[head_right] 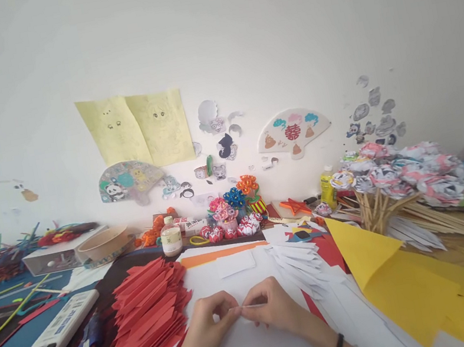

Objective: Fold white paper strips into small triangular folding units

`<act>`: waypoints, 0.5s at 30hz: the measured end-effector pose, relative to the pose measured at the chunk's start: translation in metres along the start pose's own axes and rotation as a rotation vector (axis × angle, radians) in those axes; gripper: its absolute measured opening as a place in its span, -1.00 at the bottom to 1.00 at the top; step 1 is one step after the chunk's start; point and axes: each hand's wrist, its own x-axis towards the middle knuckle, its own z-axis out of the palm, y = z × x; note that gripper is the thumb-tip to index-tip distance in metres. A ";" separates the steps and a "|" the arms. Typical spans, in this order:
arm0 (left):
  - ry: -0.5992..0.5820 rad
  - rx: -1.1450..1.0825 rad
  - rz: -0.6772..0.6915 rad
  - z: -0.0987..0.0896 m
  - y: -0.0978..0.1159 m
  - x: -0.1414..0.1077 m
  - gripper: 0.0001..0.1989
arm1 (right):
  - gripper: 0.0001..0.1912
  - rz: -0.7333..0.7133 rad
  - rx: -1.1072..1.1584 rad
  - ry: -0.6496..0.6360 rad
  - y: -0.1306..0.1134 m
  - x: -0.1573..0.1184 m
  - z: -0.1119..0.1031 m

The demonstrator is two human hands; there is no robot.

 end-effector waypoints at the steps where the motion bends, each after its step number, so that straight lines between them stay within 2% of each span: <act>1: -0.008 -0.006 0.007 0.000 -0.001 0.000 -0.79 | -0.63 0.000 -0.009 -0.010 0.000 0.000 0.000; 8: -0.017 0.028 0.037 0.000 0.001 -0.001 -0.79 | -0.64 0.024 -0.030 -0.025 -0.003 0.000 -0.007; 15: 0.027 0.024 0.003 -0.002 -0.006 0.001 -0.79 | -0.58 0.010 -0.017 -0.039 0.005 0.002 -0.014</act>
